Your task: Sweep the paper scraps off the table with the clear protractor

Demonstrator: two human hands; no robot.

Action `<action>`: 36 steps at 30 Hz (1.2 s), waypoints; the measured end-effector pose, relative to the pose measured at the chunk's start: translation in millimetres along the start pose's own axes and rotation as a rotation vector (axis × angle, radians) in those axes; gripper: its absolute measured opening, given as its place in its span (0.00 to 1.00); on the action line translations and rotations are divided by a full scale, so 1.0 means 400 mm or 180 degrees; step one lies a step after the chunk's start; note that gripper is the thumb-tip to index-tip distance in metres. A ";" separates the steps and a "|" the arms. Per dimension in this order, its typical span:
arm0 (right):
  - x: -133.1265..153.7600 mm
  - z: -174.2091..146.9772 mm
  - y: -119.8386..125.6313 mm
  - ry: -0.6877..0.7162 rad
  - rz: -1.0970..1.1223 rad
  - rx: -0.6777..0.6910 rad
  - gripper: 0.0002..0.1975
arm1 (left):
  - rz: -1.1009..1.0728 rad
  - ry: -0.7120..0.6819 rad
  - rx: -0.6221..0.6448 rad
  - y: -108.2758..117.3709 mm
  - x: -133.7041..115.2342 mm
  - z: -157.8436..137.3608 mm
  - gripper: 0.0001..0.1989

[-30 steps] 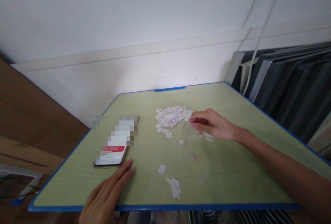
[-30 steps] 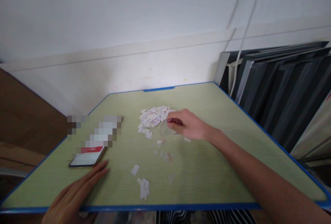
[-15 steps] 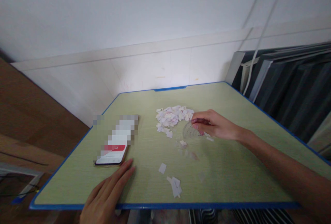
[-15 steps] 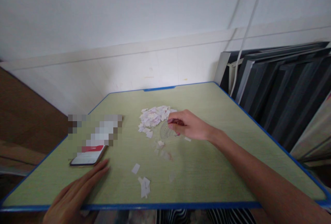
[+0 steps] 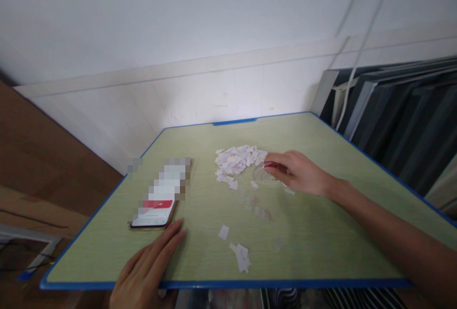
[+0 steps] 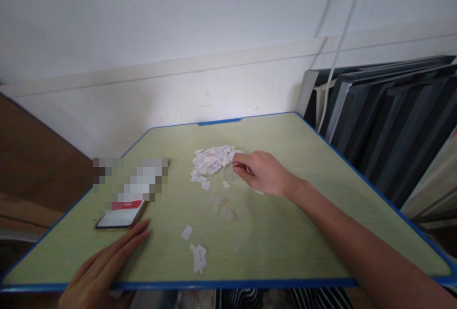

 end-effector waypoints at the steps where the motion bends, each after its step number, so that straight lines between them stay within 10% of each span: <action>1: 0.001 -0.001 0.001 -0.0021 0.0027 0.0031 0.09 | -0.0011 -0.0006 -0.0010 0.000 0.001 0.000 0.26; 15: 0.011 -0.009 0.013 -0.0462 -0.0646 -0.0038 0.09 | 0.0013 -0.0029 -0.0010 -0.006 0.003 -0.002 0.27; 24: 0.024 -0.018 0.017 0.0033 0.0515 0.0145 0.10 | -0.0047 -0.0036 -0.0039 -0.005 0.003 0.000 0.25; 36: 0.020 -0.015 0.023 -0.0230 0.0279 0.0367 0.08 | -0.0121 -0.0002 -0.0031 -0.003 0.002 -0.002 0.26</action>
Point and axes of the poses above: each hand's wrist, its own z-axis towards the middle knuckle, its own y-axis out of the back of the hand, x = y × z, the point moved 1 cm from there along z, towards the middle knuckle, and after that the axes turned 5 degrees about x, right-handed, at the moved point
